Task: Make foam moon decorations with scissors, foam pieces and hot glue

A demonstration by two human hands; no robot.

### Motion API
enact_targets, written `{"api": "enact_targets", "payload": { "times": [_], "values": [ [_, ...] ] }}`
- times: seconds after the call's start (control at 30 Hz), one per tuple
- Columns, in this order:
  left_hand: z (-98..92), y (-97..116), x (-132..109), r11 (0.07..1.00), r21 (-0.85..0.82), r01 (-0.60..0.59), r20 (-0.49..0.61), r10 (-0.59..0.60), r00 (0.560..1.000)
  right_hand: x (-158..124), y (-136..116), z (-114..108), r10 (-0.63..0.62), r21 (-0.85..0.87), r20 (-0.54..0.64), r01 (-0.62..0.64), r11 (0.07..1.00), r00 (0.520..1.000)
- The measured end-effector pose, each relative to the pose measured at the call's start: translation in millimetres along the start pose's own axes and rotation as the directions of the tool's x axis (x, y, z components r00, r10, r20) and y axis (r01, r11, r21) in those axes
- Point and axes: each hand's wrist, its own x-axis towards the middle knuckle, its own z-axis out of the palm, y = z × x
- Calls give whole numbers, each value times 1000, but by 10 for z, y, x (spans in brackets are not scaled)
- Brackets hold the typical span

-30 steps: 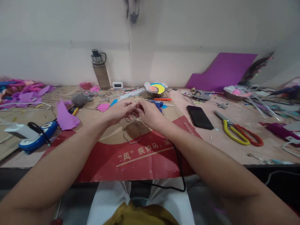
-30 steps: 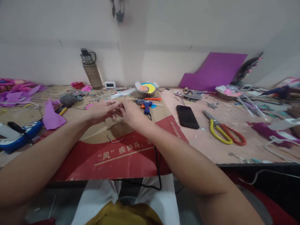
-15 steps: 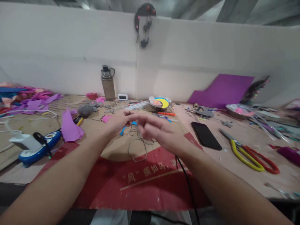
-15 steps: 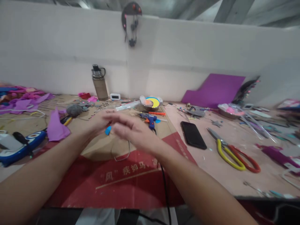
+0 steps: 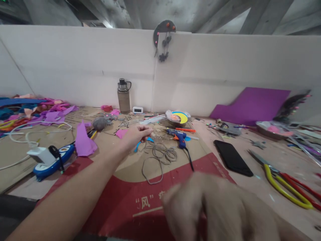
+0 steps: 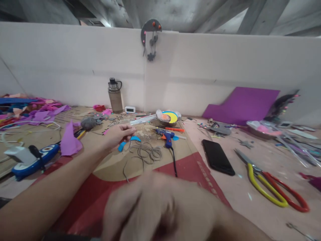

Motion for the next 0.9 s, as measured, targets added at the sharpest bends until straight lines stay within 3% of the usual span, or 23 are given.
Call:
{"api": "enact_targets", "payload": {
  "times": [0.07,0.13,0.17,0.2,0.23,0.37,0.43,0.6,0.9],
  "values": [
    [21,9,-18,999,35,7,26,-8,1000,47,102,-54,-26,-75,-290,4,997,957],
    [48,24,-37,999,51,7,67,-11,998,123,286,-163,-21,-231,-624,-159,960,781],
    [64,32,-47,999,50,12,91,-17,996,157,396,-229,-44,-291,-729,-251,923,683],
    [80,41,-57,999,47,21,117,-27,993,183,507,-294,-60,-327,-779,-323,888,625],
    [96,48,-65,999,44,33,140,-39,989,200,609,-350,-66,-351,-792,-364,863,608],
    [145,72,-98,996,71,47,222,-61,973,207,866,-437,-58,-405,-718,-349,845,694],
    [161,82,-114,996,85,37,242,-56,969,199,921,-420,-28,-392,-701,-352,850,713],
    [192,91,-131,996,66,63,273,-79,959,186,998,-380,-5,-383,-707,-377,843,707],
    [203,45,-110,998,-25,61,280,-52,959,245,958,-273,-33,-519,-694,-467,716,719]
  ]
}}
